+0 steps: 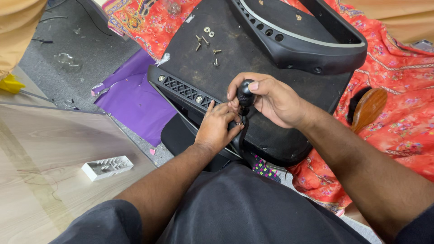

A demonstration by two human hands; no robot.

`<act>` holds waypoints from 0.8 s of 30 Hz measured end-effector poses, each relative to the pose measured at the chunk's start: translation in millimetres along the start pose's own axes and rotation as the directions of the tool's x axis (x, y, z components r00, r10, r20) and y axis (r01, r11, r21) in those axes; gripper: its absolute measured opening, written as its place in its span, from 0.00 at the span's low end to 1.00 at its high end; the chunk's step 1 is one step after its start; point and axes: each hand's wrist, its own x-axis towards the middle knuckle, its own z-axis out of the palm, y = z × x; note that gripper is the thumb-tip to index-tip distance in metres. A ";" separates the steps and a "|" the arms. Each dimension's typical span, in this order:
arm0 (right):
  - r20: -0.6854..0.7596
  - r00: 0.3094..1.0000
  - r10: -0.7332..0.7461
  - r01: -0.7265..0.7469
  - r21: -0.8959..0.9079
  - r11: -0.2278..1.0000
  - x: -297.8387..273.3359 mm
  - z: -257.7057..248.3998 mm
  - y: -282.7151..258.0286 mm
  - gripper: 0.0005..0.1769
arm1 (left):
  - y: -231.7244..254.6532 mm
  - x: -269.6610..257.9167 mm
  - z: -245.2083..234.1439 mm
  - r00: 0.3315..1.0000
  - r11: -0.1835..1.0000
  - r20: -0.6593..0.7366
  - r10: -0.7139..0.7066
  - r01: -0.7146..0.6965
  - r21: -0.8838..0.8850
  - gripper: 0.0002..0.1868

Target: The person sits on the floor with a black plastic chair back on their lap and uses a screwdriver to unscrew screws from its mounting rail. They collect the removed screws and place them into a small plastic cup on the floor.

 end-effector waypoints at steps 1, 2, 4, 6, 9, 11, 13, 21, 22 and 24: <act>-0.009 1.000 0.003 -0.002 0.023 1.000 -0.1 0.9 0.8 0.24 | -0.1 -0.1 0.1 1.000 1.000 -0.001 -0.005 0.005 -0.007 0.11; -0.018 1.000 0.005 -0.005 0.046 0.999 -0.2 2.0 1.5 0.24 | -0.2 -0.1 0.5 1.000 1.000 -0.003 -0.009 0.009 -0.013 0.11; -0.033 0.999 0.010 -0.008 0.059 0.998 0.8 3.2 2.1 0.24 | -0.9 -0.2 1.6 1.000 0.999 -0.017 -0.009 0.009 -0.031 0.11; -0.048 0.999 0.012 -0.010 0.040 0.999 1.9 3.7 2.2 0.23 | -2.6 -0.6 2.9 0.999 0.999 -0.038 0.001 -0.003 -0.052 0.10; -0.048 0.999 0.014 -0.014 -0.007 1.000 3.0 3.0 2.5 0.22 | -4.8 -1.9 5.5 0.999 0.997 -0.052 0.012 -0.016 -0.075 0.09; -0.018 1.000 -0.006 0.006 -0.009 1.000 2.8 3.0 3.7 0.22 | -5.4 -2.5 5.9 0.999 0.997 -0.049 0.008 -0.012 -0.076 0.09; -0.005 1.000 -0.010 0.010 -0.007 1.000 2.1 1.9 2.8 0.22 | -3.7 -2.0 5.4 0.998 0.996 -0.059 0.008 -0.013 -0.087 0.10; -0.030 1.000 -0.010 0.010 0.022 1.000 -1.4 -2.8 2.9 0.24 | 0.1 -4.9 8.7 0.991 0.986 -0.131 -0.018 -0.004 -0.166 0.12; -0.017 1.000 0.002 -0.001 0.032 0.999 -2.3 -2.1 3.4 0.24 | -0.5 -4.8 9.9 0.992 0.988 -0.128 -0.017 -0.003 -0.153 0.12; 0.009 1.000 0.023 -0.024 0.051 0.998 -3.0 -0.2 5.0 0.25 | -2.2 -4.0 11.6 0.992 0.992 -0.124 -0.014 -0.002 -0.123 0.13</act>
